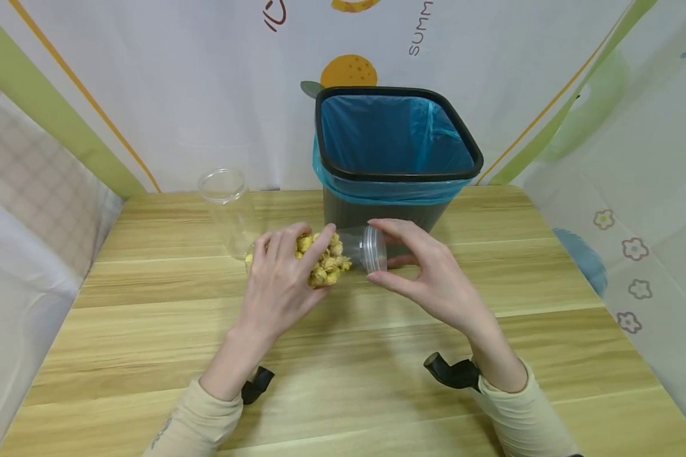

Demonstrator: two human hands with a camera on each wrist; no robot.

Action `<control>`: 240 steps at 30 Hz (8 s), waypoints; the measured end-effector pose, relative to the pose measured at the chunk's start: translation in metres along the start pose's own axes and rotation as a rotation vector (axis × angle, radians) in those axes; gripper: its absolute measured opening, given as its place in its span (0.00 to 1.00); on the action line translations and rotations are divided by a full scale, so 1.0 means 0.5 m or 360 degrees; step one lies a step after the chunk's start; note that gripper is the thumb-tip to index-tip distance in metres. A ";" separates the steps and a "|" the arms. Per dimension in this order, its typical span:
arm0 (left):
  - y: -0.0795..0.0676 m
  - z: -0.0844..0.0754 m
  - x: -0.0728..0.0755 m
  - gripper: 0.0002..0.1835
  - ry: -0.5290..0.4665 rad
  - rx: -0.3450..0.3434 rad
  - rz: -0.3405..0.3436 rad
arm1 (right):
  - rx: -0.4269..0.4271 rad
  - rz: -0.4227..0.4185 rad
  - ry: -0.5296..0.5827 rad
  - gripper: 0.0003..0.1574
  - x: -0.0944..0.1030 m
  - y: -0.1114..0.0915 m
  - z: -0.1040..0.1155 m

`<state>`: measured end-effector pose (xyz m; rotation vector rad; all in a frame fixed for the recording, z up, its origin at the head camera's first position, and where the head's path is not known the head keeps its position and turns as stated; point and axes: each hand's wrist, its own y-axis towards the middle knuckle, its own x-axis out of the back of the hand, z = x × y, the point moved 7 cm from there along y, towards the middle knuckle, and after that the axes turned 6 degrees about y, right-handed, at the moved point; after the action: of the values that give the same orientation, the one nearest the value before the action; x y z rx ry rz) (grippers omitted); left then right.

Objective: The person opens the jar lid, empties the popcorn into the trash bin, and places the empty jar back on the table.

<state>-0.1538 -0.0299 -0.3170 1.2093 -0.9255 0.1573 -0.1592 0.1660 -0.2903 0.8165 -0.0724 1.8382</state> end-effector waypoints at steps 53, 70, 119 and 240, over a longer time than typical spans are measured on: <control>0.002 0.006 0.000 0.53 -0.0004 -0.0046 0.0040 | 0.0009 0.0026 0.0130 0.41 -0.003 0.004 0.002; 0.004 0.009 0.001 0.55 -0.0040 -0.0042 0.0055 | 0.0059 -0.0037 0.0257 0.44 0.012 0.000 0.000; 0.005 0.004 -0.004 0.56 0.0000 -0.0040 0.0086 | -0.0427 0.0033 -0.0178 0.39 0.126 -0.139 -0.243; 0.087 0.039 0.141 0.42 0.0226 -0.0229 -0.0058 | -0.0575 -0.0502 -0.0088 0.38 0.309 0.051 -0.109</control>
<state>-0.1435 -0.0546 -0.2363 1.0675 -0.7770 0.1431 -0.2378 0.3019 -0.2370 0.5857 -0.2867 1.4495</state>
